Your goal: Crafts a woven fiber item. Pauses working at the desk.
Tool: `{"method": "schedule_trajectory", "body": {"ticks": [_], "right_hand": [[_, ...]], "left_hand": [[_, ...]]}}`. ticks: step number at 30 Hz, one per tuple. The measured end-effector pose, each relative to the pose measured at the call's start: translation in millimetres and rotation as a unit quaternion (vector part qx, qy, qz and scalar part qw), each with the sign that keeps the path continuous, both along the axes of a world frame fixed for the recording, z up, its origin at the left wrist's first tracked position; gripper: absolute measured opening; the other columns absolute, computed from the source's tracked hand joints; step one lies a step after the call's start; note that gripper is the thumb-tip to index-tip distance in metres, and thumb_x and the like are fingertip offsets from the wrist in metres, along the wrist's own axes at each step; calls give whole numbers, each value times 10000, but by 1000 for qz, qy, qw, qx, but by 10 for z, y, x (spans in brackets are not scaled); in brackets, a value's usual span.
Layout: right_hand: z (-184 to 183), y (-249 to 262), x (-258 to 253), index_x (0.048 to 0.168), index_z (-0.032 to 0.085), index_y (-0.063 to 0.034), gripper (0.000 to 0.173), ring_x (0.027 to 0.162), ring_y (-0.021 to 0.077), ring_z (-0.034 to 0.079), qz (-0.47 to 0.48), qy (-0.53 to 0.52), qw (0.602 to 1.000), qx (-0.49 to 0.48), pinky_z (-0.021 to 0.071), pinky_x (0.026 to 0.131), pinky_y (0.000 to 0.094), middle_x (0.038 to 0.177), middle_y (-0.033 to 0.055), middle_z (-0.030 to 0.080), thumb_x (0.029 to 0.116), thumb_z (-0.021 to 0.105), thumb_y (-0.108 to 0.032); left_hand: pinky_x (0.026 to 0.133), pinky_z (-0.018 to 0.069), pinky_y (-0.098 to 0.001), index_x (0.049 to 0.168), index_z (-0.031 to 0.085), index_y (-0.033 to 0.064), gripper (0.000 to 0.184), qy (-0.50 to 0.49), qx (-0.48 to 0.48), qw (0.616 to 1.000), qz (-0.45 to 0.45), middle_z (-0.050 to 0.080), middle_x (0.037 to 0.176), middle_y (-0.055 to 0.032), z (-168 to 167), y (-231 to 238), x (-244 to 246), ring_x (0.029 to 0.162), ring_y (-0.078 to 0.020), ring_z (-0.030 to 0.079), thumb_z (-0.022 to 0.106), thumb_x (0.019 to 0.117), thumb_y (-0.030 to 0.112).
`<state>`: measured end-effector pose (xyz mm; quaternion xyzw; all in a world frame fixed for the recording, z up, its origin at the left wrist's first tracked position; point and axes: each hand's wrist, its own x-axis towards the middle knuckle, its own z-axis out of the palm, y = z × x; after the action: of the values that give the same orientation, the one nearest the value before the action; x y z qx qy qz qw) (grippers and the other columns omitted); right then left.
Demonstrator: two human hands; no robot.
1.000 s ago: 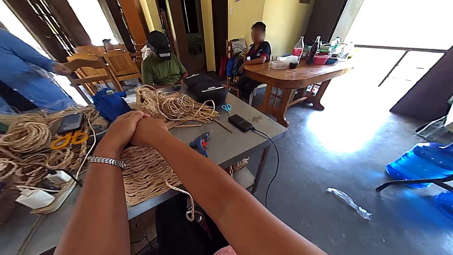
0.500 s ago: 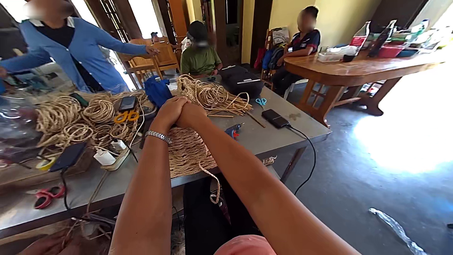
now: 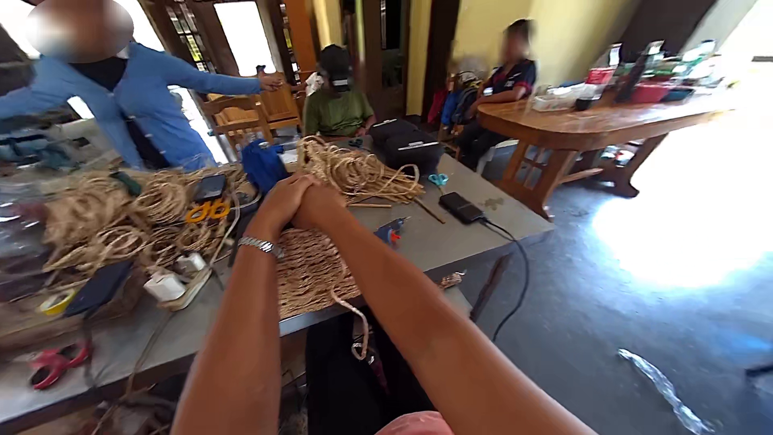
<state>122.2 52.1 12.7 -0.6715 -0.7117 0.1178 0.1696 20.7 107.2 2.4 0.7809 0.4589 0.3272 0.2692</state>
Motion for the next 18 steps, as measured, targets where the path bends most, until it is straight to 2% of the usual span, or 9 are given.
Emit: {"method": "schedule_trajectory", "body": {"ticks": [2, 5, 10, 11, 13, 15, 17, 18], "right_hand": [[22, -43, -4, 1154, 675, 35, 511, 1114, 418, 650, -10, 25, 1000, -7, 506, 817, 687, 1193, 240, 673, 907, 711, -410], [32, -28, -21, 1124, 670, 29, 475, 1065, 386, 663, 5, 21, 1000, -10, 511, 768, 651, 1142, 219, 680, 922, 698, -400], [53, -42, -31, 1116, 671, 15, 446, 1050, 370, 667, 15, 15, 1000, -10, 510, 751, 633, 1125, 202, 682, 935, 684, -392], [53, -56, -25, 1144, 674, 4, 443, 1053, 374, 668, 19, 19, 1000, -4, 510, 754, 640, 1134, 201, 686, 930, 696, -383], [40, -62, -15, 1253, 655, -42, 466, 1087, 375, 665, 24, 17, 1000, 5, 516, 773, 647, 1188, 184, 687, 920, 722, -359], [43, -97, -14, 1259, 651, -46, 420, 1081, 380, 675, 22, 36, 999, 10, 530, 777, 643, 1193, 183, 696, 928, 727, -294], [47, -190, 3, 1229, 672, -8, 339, 1071, 392, 675, 27, 80, 996, 17, 522, 785, 645, 1177, 207, 700, 994, 651, -251], [14, -163, -6, 1204, 685, -23, 328, 1069, 369, 681, 28, 87, 996, 22, 524, 787, 629, 1159, 186, 709, 1019, 599, -280]], "left_hand": [[1073, 418, -575, 1220, 706, 153, 476, -9, -5, 1000, -2, 652, 1321, -85, -12, -9, 18, 1276, -235, 578, 338, 1102, 430], [1009, 409, -640, 1253, 679, 116, 509, -11, -6, 1000, 8, 636, 1314, -160, -11, -145, 25, 1237, -318, 584, 316, 1106, 442], [985, 413, -642, 1243, 679, 116, 499, -13, 5, 999, 29, 648, 1275, -161, -24, -113, 6, 1197, -329, 597, 325, 1106, 440], [994, 416, -649, 1265, 664, 104, 472, -10, 40, 999, 35, 653, 1275, -172, -23, -112, -6, 1195, -345, 606, 345, 1107, 414], [957, 480, -642, 1312, 606, 48, 448, -1, 199, 978, 56, 659, 1242, -214, -31, -183, -35, 1119, -385, 650, 406, 1103, 390], [982, 509, -533, 1324, 562, 14, 447, -8, 365, 929, 59, 627, 1251, -204, -43, -436, -22, 1138, -333, 631, 428, 1090, 370], [1018, 500, -520, 1250, 594, -36, 395, -30, 472, 881, 11, 628, 1221, -243, -132, -954, 34, 1174, -357, 609, 495, 1064, 298], [987, 504, -510, 1175, 628, -28, 354, -42, 515, 856, -18, 653, 1143, -240, -239, -1294, 46, 1130, -356, 624, 535, 1053, 290]]}}
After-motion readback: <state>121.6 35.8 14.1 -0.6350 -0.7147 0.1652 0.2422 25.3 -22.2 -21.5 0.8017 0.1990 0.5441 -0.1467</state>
